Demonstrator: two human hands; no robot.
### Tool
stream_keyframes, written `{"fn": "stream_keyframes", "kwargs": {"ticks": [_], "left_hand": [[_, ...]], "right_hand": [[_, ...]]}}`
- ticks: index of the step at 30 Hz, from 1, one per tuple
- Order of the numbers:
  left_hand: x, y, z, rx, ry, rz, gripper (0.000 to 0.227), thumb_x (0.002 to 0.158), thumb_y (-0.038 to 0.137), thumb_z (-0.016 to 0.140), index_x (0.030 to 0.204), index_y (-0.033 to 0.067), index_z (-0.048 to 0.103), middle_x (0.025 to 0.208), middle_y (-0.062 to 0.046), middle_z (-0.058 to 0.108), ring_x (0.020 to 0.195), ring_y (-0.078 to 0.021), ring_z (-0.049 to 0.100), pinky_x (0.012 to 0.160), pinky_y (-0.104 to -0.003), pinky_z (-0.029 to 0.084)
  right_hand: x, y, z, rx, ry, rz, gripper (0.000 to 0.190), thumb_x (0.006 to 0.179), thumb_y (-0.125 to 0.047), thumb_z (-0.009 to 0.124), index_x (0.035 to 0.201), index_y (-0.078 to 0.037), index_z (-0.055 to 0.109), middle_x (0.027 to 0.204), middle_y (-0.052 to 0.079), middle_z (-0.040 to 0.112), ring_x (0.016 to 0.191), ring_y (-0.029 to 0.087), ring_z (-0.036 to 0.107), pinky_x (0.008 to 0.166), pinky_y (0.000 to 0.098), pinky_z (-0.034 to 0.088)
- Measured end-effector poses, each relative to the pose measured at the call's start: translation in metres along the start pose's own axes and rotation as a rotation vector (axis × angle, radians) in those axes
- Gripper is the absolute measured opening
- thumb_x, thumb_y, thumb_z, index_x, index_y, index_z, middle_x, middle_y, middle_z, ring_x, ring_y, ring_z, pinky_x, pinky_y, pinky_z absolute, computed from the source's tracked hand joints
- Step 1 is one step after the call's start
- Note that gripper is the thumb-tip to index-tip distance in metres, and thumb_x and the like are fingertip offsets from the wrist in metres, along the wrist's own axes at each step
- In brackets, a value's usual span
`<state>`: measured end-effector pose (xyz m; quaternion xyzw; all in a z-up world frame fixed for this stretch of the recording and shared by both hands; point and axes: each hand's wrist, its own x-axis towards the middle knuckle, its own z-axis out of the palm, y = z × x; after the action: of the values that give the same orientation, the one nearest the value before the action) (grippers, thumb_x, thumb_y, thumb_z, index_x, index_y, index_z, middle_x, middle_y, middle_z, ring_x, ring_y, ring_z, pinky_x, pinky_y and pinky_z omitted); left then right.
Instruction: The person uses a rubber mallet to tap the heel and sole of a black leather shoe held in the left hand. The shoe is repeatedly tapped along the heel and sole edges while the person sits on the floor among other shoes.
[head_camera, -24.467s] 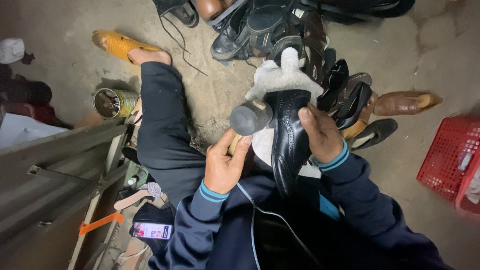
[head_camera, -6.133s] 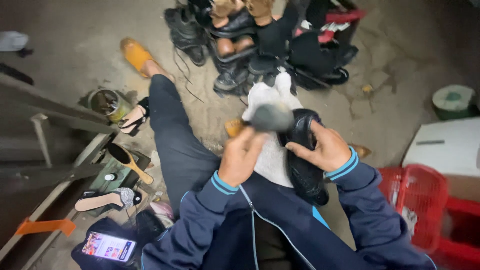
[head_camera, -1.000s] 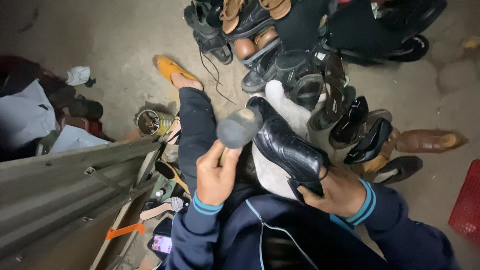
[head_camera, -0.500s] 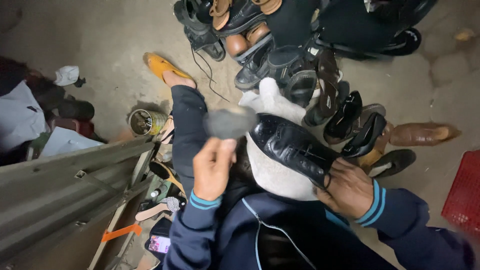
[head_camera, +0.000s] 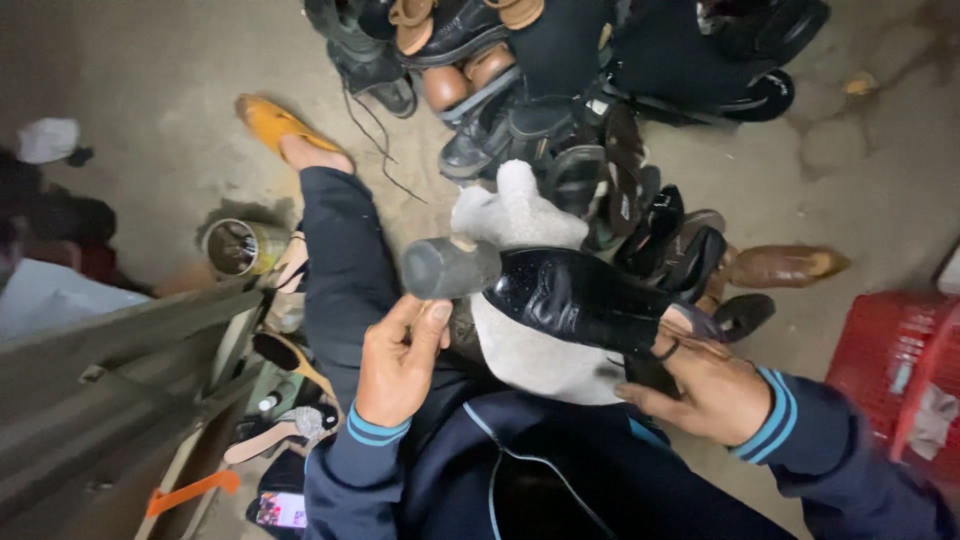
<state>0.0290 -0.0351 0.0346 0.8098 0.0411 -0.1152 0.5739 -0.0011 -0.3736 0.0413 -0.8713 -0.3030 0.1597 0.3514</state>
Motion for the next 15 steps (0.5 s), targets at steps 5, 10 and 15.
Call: {"fn": "stream_keyframes", "kwargs": {"ticks": [5, 10, 15], "left_hand": [[0.002, -0.009, 0.005, 0.057, -0.034, 0.092, 0.032, 0.102, 0.034, 0.056, 0.084, 0.0091, 0.067, 0.060, 0.003, 0.055, 0.055, -0.0078, 0.047, 0.059, -0.028, 0.044], [0.001, -0.004, 0.002, 0.010, -0.031, 0.136, 0.023, 0.101, 0.028, 0.057, 0.099, 0.0070, 0.066, 0.061, 0.002, 0.056, 0.058, -0.0099, 0.048, 0.060, -0.030, 0.047], [-0.007, -0.004, -0.014, 0.003, 0.062, 0.220, 0.022, 0.103, 0.025, 0.055, 0.094, 0.0073, 0.066, 0.065, 0.000, 0.059, 0.058, -0.0134, 0.053, 0.062, -0.031, 0.047]], "right_hand": [[0.010, -0.020, 0.001, 0.588, 0.168, 0.701, 0.036, 0.091, -0.030, 0.068, 0.079, 0.002, 0.076, 0.107, 0.005, 0.061, 0.106, 0.018, 0.060, 0.096, 0.0333, 0.042], [0.019, -0.009, 0.023, 0.553, 0.366, 0.732, 0.029, 0.096, -0.018, 0.068, 0.071, -0.009, 0.055, 0.074, 0.001, 0.051, 0.071, 0.012, 0.054, 0.080, 0.0293, 0.049], [0.049, -0.039, 0.023, 0.217, 0.372, 0.404, 0.028, 0.096, -0.017, 0.062, 0.120, -0.002, 0.069, 0.125, 0.007, 0.072, 0.117, 0.020, 0.066, 0.108, 0.0322, 0.046]]}}
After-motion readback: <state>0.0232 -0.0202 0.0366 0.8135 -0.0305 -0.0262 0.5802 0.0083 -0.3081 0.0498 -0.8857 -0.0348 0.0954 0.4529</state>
